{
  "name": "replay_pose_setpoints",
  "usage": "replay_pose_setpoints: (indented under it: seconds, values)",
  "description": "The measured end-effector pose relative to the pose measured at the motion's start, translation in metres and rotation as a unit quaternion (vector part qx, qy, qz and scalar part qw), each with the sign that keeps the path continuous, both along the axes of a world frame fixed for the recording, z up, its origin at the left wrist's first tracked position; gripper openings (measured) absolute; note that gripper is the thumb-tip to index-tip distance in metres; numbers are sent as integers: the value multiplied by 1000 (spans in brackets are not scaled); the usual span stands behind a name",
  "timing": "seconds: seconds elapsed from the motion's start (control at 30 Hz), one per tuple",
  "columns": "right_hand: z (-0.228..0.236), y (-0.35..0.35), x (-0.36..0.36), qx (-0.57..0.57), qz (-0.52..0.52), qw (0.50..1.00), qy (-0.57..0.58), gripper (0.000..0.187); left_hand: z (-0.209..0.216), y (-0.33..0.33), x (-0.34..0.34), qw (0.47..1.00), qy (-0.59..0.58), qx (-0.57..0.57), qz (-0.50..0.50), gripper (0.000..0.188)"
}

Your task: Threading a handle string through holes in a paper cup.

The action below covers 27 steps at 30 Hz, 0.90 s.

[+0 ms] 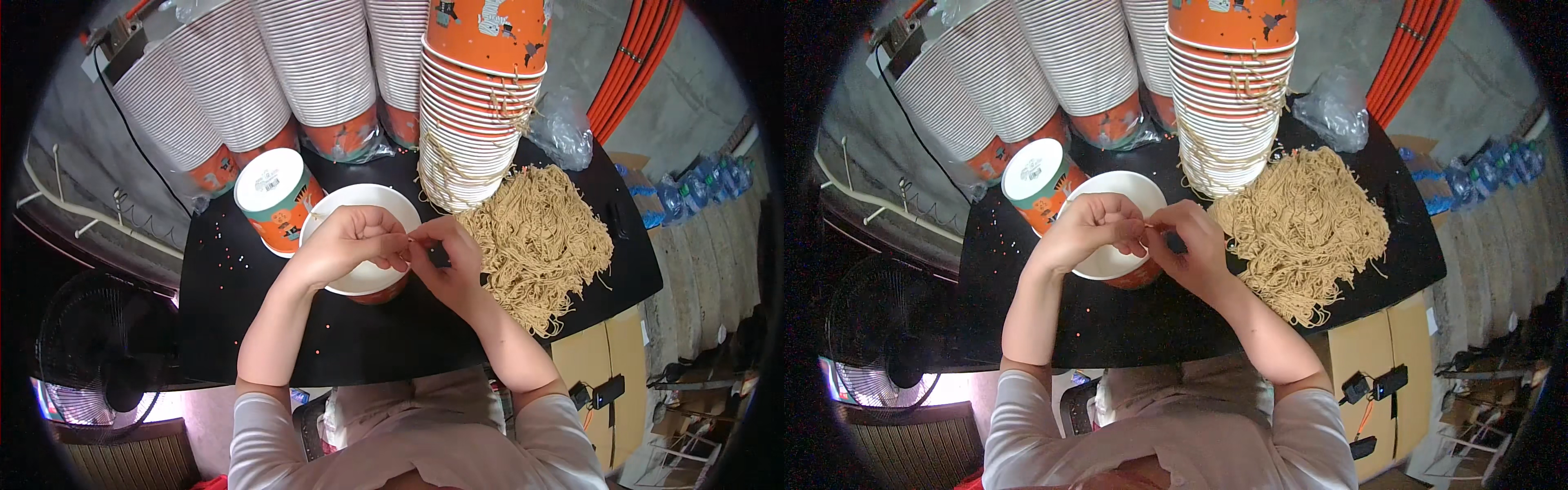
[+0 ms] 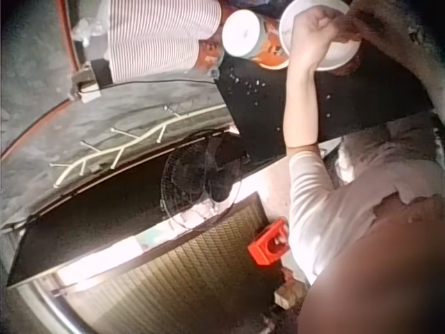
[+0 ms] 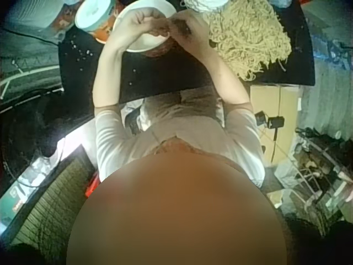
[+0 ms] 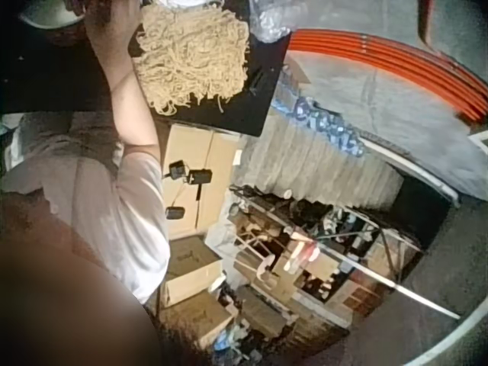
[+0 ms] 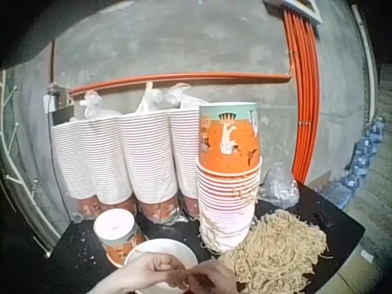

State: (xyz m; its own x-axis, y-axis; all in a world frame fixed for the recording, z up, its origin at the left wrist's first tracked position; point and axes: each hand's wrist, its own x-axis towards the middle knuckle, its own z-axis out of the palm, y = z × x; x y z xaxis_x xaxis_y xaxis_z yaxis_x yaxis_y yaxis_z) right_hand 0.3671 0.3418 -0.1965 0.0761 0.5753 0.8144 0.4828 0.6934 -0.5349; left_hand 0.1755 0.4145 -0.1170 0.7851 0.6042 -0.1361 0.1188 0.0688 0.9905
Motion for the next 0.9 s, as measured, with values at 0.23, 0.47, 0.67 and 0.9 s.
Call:
replay_pose_setpoints:
  seconds: [0.23,0.47,0.67,0.9]
  values:
    - [-2,2,1,-131,76,985,86,31,6,-2,-3,998,10,58,9,13]
    - [1,3,3,-120,76,989,41,21,2,0,-8,993,21,101,50,8]
    - [2,3,1,-137,84,986,47,19,7,-2,-8,983,82,157,57,7]
    - [3,3,0,-144,84,986,28,21,5,4,-15,984,77,154,49,7]
